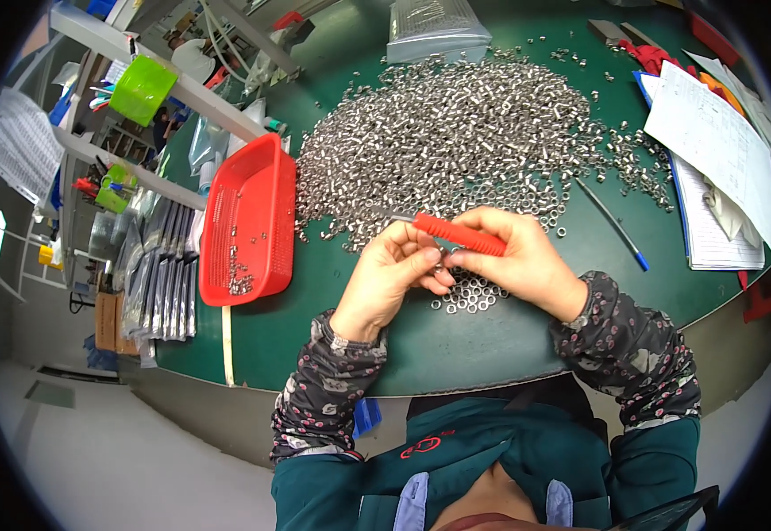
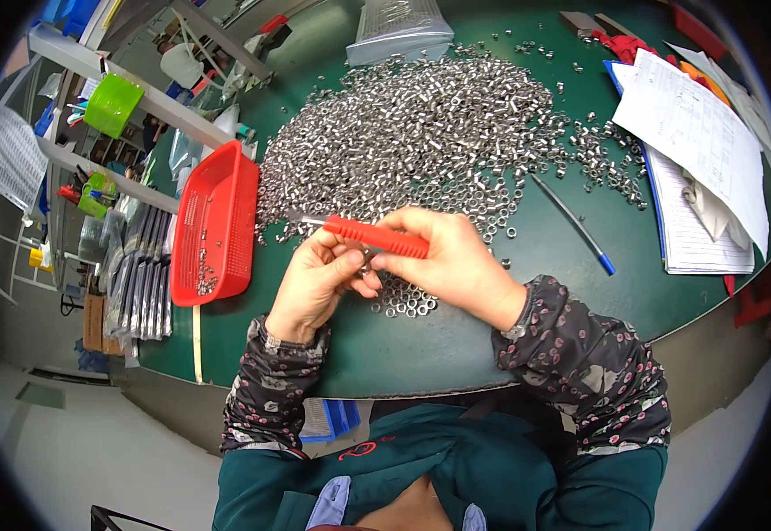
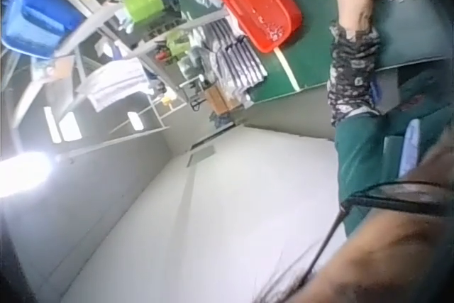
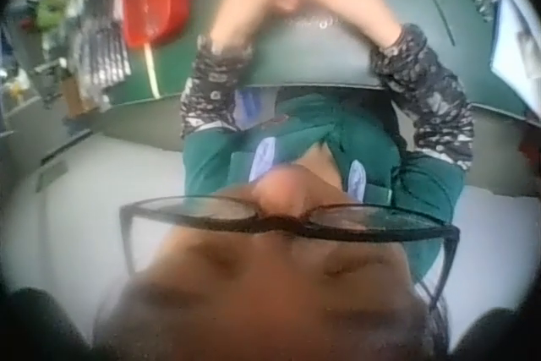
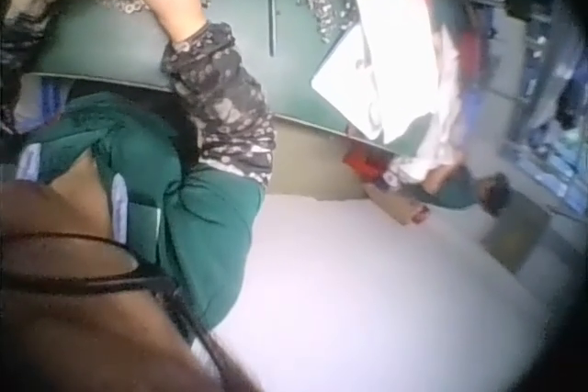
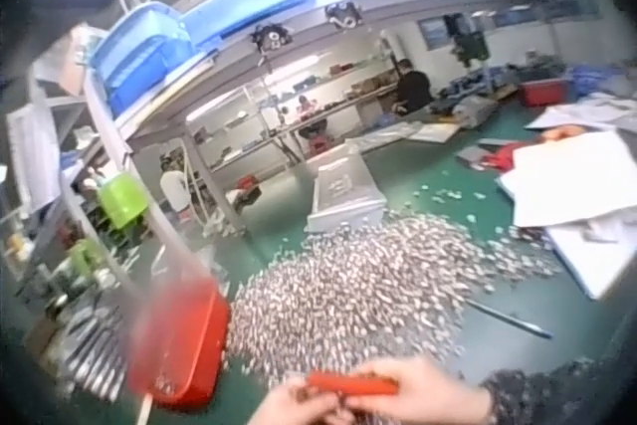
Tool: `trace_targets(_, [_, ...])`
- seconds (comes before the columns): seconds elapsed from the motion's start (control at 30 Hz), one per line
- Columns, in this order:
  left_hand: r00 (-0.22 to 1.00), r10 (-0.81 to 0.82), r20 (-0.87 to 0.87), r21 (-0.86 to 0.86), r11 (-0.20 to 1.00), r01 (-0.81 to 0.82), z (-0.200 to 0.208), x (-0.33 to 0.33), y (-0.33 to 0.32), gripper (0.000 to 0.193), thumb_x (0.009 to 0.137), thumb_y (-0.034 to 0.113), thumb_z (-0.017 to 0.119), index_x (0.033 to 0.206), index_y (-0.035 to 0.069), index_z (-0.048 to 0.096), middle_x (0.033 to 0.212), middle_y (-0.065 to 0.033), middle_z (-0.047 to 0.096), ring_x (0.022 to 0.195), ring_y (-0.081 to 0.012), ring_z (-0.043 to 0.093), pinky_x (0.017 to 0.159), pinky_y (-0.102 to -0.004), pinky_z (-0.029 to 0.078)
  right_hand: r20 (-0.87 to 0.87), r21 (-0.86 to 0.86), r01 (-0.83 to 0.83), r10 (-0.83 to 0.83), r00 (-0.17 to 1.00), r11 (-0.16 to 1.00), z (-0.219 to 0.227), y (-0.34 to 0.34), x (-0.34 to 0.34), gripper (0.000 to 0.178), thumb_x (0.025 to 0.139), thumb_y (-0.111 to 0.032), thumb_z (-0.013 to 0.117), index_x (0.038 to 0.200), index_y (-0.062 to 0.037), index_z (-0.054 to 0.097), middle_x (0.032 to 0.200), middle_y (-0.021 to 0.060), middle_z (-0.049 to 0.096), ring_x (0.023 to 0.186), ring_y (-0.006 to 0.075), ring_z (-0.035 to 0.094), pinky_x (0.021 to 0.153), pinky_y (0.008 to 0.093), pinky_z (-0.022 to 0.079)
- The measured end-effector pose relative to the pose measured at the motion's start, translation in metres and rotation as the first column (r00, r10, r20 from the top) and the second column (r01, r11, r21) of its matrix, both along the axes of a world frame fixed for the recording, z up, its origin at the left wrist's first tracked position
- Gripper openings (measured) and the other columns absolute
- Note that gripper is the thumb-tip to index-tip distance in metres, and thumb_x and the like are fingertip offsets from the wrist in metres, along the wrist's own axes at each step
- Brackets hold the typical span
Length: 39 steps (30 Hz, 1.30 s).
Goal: Sorting and inspecting small metal rings on a workbench using a small hand tool.
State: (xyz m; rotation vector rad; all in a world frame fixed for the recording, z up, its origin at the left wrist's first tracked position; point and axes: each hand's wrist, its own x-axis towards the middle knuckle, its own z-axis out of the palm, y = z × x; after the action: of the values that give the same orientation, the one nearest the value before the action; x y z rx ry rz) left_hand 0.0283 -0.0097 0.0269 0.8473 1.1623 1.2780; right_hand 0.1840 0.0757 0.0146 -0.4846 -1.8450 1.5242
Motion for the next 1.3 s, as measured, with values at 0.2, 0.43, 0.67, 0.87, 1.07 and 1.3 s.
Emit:
trace_targets(0.2, [0.997,0.034,0.066,0.030,0.999,-0.036,-0.010,0.008,0.004,0.019,0.081,0.004,0.052,0.098,-0.003,0.048,0.078,-0.0107,0.055,0.065,-0.0165,0.059,0.053,-0.0237,0.052,0.094,-0.083,-0.093,0.100,0.990,0.992,-0.001,0.006,0.001,0.017,0.071,-0.006,0.063,0.086,-0.0001,0.057,0.073,0.0033,0.060,0.069,0.0058,0.054,0.062,0.0217,0.045])
trace_targets(0.43, [0.997,-0.052,0.054,-0.052,0.997,0.055,-0.012,0.001,-0.001,0.018,0.081,0.004,0.050,0.097,-0.005,0.048,0.083,-0.0116,0.055,0.068,-0.0170,0.059,0.056,-0.0240,0.052,0.127,-0.107,-0.162,0.175,0.976,0.981,-0.007,0.005,-0.002,0.012,0.072,-0.004,0.060,0.083,-0.0006,0.057,0.072,0.0039,0.060,0.068,0.0061,0.055,0.061,0.0219,0.045])
trace_targets(0.67, [0.995,-0.026,0.095,-0.046,0.998,0.030,-0.015,-0.004,-0.002,0.019,0.081,0.002,0.050,0.099,-0.004,0.047,0.087,-0.0118,0.054,0.071,-0.0167,0.058,0.058,-0.0240,0.052,0.165,-0.093,-0.110,0.124,0.978,0.990,-0.007,0.004,-0.006,0.010,0.073,-0.006,0.060,0.080,-0.0002,0.056,0.071,0.0039,0.059,0.066,0.0069,0.054,0.058,0.0223,0.044])
trace_targets(0.87, [0.997,-0.003,0.078,-0.012,1.000,0.004,-0.015,-0.003,-0.002,0.018,0.081,0.002,0.050,0.098,-0.004,0.047,0.086,-0.0113,0.055,0.069,-0.0162,0.059,0.059,-0.0241,0.052,0.079,-0.077,-0.073,0.079,0.994,0.994,-0.011,0.001,-0.009,0.012,0.073,-0.006,0.061,0.082,0.0004,0.057,0.071,0.0040,0.059,0.068,0.0067,0.055,0.059,0.0217,0.044])
trace_targets(1.07, [0.997,0.020,0.069,-0.012,1.000,-0.020,-0.018,-0.003,-0.003,0.017,0.081,0.004,0.051,0.096,-0.003,0.048,0.083,-0.0104,0.055,0.067,-0.0153,0.059,0.058,-0.0241,0.052,0.186,-0.103,-0.154,0.171,0.968,0.983,-0.004,0.001,-0.007,0.015,0.075,-0.003,0.059,0.089,0.0003,0.055,0.077,0.0000,0.056,0.073,0.0045,0.050,0.065,0.0197,0.042])
trace_targets(1.3, [0.999,0.003,0.034,0.001,1.000,-0.003,-0.015,-0.006,-0.001,0.011,0.082,0.005,0.050,0.090,-0.002,0.047,0.079,-0.0098,0.056,0.064,-0.0136,0.058,0.057,-0.0235,0.051,0.107,-0.084,-0.114,0.122,0.987,0.990,-0.007,0.001,-0.008,0.013,0.075,-0.007,0.060,0.086,-0.0006,0.056,0.071,0.0022,0.057,0.068,0.0050,0.051,0.060,0.0215,0.043])
